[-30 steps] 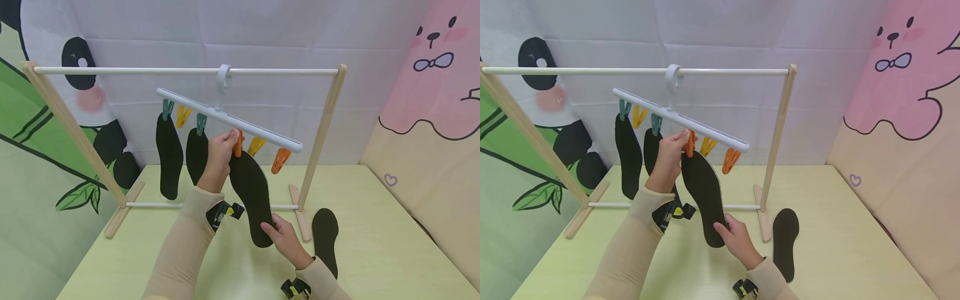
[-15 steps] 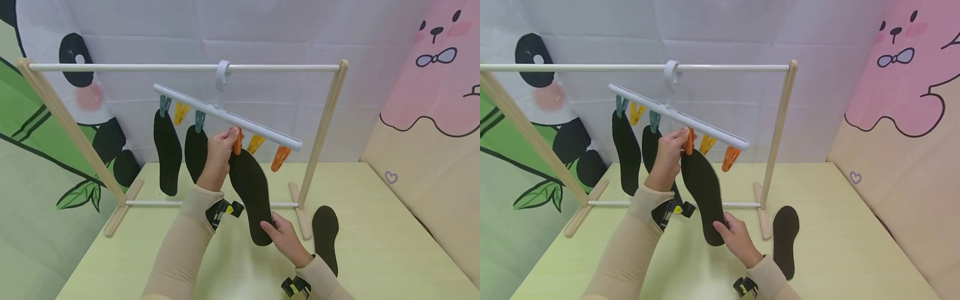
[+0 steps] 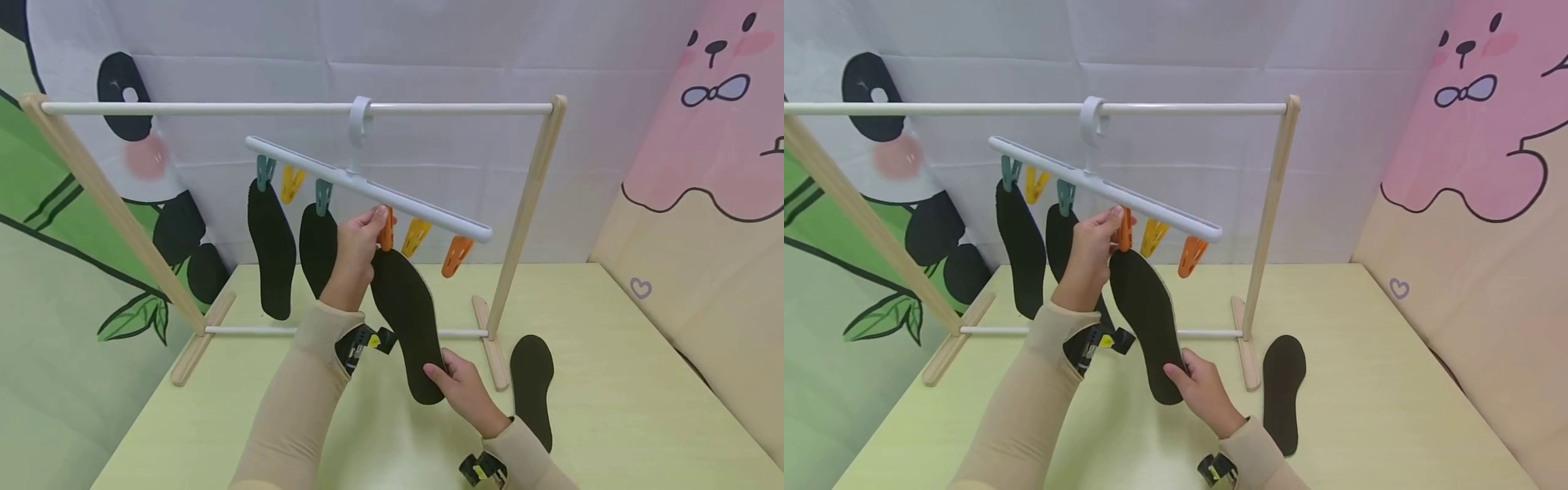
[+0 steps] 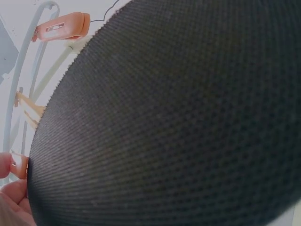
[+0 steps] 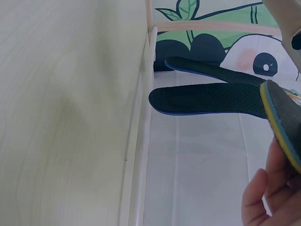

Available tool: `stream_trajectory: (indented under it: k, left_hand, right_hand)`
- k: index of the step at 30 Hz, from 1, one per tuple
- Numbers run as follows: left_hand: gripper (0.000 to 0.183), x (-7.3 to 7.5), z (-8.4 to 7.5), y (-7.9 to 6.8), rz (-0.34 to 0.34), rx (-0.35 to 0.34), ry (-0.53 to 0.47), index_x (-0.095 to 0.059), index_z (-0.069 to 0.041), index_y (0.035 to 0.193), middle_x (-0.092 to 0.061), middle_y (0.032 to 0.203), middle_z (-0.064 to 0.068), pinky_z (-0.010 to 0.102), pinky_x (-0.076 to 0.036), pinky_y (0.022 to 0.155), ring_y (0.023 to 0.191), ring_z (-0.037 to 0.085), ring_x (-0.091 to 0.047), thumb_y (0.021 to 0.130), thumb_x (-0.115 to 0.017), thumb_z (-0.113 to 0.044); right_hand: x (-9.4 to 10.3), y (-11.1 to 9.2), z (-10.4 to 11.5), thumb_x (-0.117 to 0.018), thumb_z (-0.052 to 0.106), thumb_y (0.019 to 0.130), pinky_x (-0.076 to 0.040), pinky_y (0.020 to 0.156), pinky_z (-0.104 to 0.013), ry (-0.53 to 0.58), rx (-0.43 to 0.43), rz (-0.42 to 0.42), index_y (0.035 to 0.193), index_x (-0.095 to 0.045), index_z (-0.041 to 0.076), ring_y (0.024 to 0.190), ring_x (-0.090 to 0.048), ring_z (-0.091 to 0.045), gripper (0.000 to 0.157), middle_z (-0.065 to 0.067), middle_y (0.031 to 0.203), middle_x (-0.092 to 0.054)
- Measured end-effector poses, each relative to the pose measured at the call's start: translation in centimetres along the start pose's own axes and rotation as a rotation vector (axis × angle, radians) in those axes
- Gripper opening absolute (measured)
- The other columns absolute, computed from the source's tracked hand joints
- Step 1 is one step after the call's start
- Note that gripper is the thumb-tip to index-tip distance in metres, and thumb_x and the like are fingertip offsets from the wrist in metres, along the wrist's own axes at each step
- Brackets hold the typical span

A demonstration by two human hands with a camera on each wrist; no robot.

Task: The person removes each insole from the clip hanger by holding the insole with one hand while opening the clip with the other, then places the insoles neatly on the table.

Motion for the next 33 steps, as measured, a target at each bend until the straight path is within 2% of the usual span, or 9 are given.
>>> stream_trajectory:
  k: [7,16,25,33]
  left_hand:
    - [0.035,0.11,0.00,-0.16,0.001,0.014,0.001,-0.065,0.006,0.121,-0.066,0.108,0.016,0.031,-0.034,0.084,0.095,0.017,-0.047,0.101,-0.053,-0.021]
    - [0.035,0.13,0.04,0.00,-0.002,0.000,0.007,-0.066,0.006,0.119,-0.065,0.109,0.018,0.029,-0.034,0.080,0.091,0.016,-0.046,0.101,-0.053,-0.021]
    - [0.034,0.08,-0.08,-0.01,-0.005,-0.009,-0.001,-0.065,0.008,0.118,-0.067,0.099,0.013,0.030,-0.034,0.078,0.088,0.016,-0.047,0.100,-0.054,-0.019]
    - [0.036,0.10,-0.03,-0.10,0.000,0.016,0.003,-0.065,0.007,0.119,-0.066,0.101,0.011,0.031,-0.030,0.077,0.088,0.016,-0.045,0.101,-0.054,-0.022]
  right_hand:
    - [-0.09,-0.04,0.08,-0.056,0.006,0.097,-0.054,0.074,-0.026,0.008,-0.012,0.005,0.106,-0.060,-0.012,0.084,-0.065,-0.007,0.021,-0.024,0.097,-0.069]
    - [-0.08,-0.07,0.03,-0.057,0.006,0.097,-0.054,0.075,-0.026,0.008,-0.016,-0.003,0.106,-0.061,-0.012,0.086,-0.066,-0.010,0.021,-0.024,0.099,-0.069]
    - [-0.09,-0.13,-0.02,-0.057,0.006,0.097,-0.054,0.075,-0.025,0.020,-0.020,-0.005,0.106,-0.060,-0.012,0.086,-0.065,-0.008,0.021,-0.025,0.099,-0.069]
    - [-0.08,-0.24,-0.19,-0.057,0.005,0.097,-0.054,0.073,-0.025,0.016,-0.013,-0.013,0.104,-0.060,-0.012,0.082,-0.063,-0.004,0.019,-0.025,0.096,-0.069]
Point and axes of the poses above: each hand's wrist, its own y-axis towards the middle knuckle, its own x-axis out of the back of the hand, z = x × y, the point moved 5 cm from there along y, towards the middle knuckle
